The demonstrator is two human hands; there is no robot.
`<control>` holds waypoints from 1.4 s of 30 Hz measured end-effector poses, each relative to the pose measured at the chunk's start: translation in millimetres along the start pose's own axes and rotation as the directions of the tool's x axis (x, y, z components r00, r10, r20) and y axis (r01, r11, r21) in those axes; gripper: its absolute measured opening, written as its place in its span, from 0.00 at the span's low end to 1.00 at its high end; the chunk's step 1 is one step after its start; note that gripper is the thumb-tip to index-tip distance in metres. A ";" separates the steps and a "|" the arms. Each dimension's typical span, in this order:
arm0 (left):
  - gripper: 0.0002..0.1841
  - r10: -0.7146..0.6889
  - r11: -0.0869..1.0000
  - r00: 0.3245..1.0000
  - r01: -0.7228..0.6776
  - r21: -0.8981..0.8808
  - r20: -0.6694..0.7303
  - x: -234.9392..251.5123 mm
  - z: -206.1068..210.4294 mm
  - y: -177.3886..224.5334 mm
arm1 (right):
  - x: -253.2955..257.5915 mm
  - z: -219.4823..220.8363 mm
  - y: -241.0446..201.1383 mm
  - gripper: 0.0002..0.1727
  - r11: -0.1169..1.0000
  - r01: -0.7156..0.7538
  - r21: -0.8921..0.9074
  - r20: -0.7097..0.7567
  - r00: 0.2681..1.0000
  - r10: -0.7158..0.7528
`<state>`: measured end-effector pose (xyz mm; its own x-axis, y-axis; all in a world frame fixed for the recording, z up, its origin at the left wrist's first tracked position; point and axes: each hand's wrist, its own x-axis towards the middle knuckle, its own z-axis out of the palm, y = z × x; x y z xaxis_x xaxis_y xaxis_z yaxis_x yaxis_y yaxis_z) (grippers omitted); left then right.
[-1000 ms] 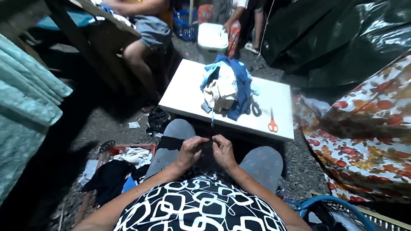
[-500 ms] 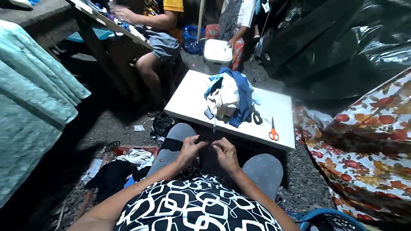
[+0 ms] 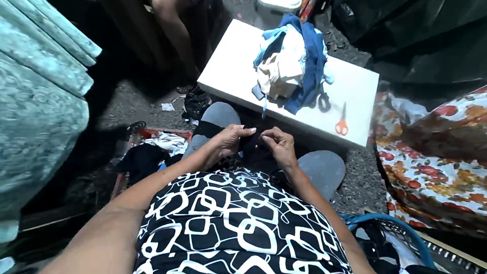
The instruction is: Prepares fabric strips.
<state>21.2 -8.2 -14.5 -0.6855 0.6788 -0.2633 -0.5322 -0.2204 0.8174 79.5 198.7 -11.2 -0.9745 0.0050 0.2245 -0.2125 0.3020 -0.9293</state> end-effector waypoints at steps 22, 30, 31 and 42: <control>0.11 0.345 0.881 0.938 -0.314 0.354 -0.028 -3.5 4.2 -1.2 | -1.4 0.5 5.9 0.06 0.999 0.001 0.039 -0.025 1.000 0.000; 0.07 0.618 0.383 0.775 -0.443 0.811 0.131 -19.5 17.9 5.9 | -1.4 3.4 4.7 0.05 0.997 -0.030 -0.069 -0.069 0.997 0.025; 0.09 0.687 0.246 0.700 -0.475 0.845 0.194 -1.5 12.7 0.3 | 0.7 4.5 6.2 0.05 0.996 -0.048 -0.069 -0.088 0.995 0.042; 0.07 0.806 -0.123 0.446 -0.518 0.847 0.389 41.7 21.2 -28.3 | 1.9 9.3 12.3 0.08 0.996 -0.094 0.000 -0.233 0.968 0.091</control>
<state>18.2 41.3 -37.8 -0.5412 0.3979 0.7408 0.8408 0.2688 0.4699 74.3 193.5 -25.0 -0.9458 0.2547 0.2012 -0.1204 0.3005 -0.9462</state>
